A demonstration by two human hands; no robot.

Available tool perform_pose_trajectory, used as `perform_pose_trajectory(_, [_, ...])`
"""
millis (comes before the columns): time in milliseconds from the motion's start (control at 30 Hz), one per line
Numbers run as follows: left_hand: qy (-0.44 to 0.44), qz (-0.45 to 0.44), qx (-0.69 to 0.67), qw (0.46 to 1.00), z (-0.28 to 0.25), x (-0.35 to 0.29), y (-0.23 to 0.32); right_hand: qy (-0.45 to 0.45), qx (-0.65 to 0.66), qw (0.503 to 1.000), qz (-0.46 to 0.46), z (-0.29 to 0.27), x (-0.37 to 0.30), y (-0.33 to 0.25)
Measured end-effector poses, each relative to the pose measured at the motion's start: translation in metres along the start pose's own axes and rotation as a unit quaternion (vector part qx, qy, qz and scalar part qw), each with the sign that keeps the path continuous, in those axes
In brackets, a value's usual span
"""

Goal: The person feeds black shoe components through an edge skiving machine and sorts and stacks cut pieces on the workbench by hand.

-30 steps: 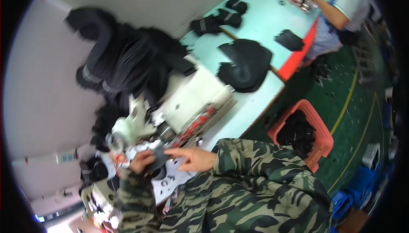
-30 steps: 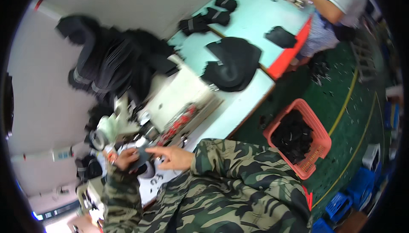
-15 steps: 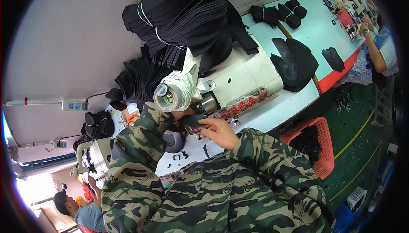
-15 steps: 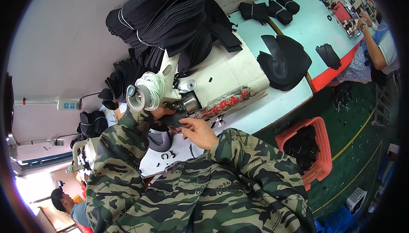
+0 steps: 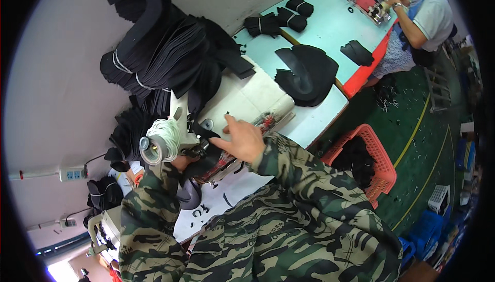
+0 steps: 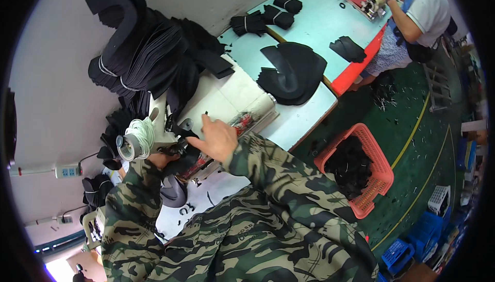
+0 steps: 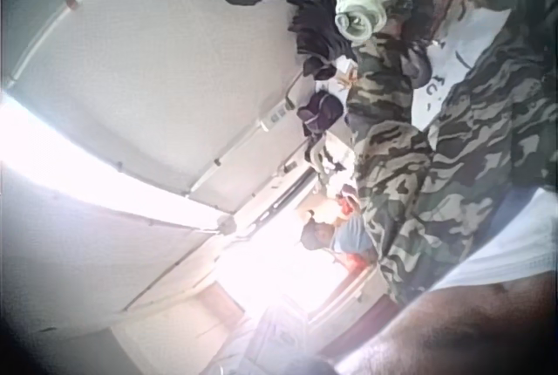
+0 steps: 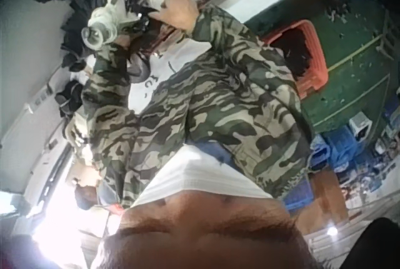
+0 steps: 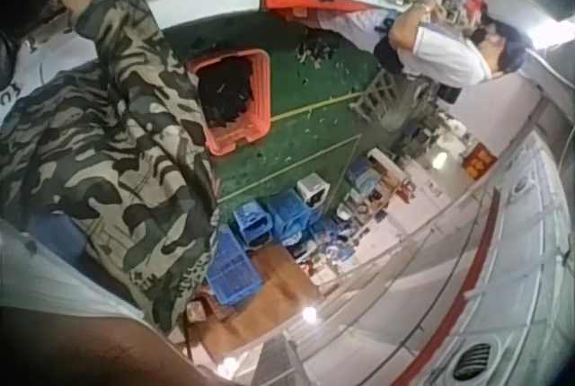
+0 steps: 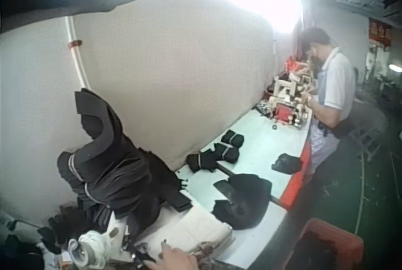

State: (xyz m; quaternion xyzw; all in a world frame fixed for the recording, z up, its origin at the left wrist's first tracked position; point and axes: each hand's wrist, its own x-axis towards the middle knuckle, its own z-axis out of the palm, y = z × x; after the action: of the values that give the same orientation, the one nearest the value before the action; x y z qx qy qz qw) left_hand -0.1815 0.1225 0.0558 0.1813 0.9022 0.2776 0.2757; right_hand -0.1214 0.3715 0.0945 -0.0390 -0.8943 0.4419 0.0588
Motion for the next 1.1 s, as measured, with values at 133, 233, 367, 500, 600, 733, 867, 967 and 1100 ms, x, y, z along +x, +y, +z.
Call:
perform_pose_trajectory(133, [0.042,0.072,0.013,0.996,0.024,-0.027,0.032,-0.13,0.197,0.972,0.008,0.006,0.029,0.007])
perform_pose_trajectory(233, [0.319,-0.095,0.142,0.932,0.034,-0.069,-0.017,-0.165,0.346,0.924,-0.005,-0.017,0.036,0.009])
perform_pose_trajectory(367, [0.051,-0.339,0.164,0.925,0.084,-0.098,-0.073,-0.16,0.531,0.83,0.051,-0.088,0.015,-0.002])
perform_pose_trajectory(500, [0.252,-0.362,-0.106,0.891,0.128,-0.111,-0.101,-0.14,0.554,0.818,0.063,-0.106,0.007,-0.005])
perform_pose_trajectory(600, [0.255,-0.423,-0.24,0.836,0.125,-0.118,-0.103,-0.098,0.539,0.835,0.059,-0.121,-0.002,-0.014])
perform_pose_trajectory(733, [0.251,-0.409,-0.083,0.873,0.116,-0.115,-0.077,-0.032,0.488,0.872,0.035,-0.144,-0.011,-0.003])
perform_pose_trajectory(867, [0.259,-0.412,-0.097,0.868,0.123,-0.116,-0.089,-0.019,0.469,0.883,0.026,-0.156,-0.013,0.008])
perform_pose_trajectory(967, [0.238,-0.366,-0.077,0.896,0.109,-0.111,-0.086,0.009,0.461,0.887,0.029,-0.168,-0.021,0.016])
perform_pose_trajectory(1100, [0.274,-0.265,-0.206,0.901,0.092,-0.137,-0.138,0.005,0.465,0.885,0.03,-0.167,-0.02,0.028])
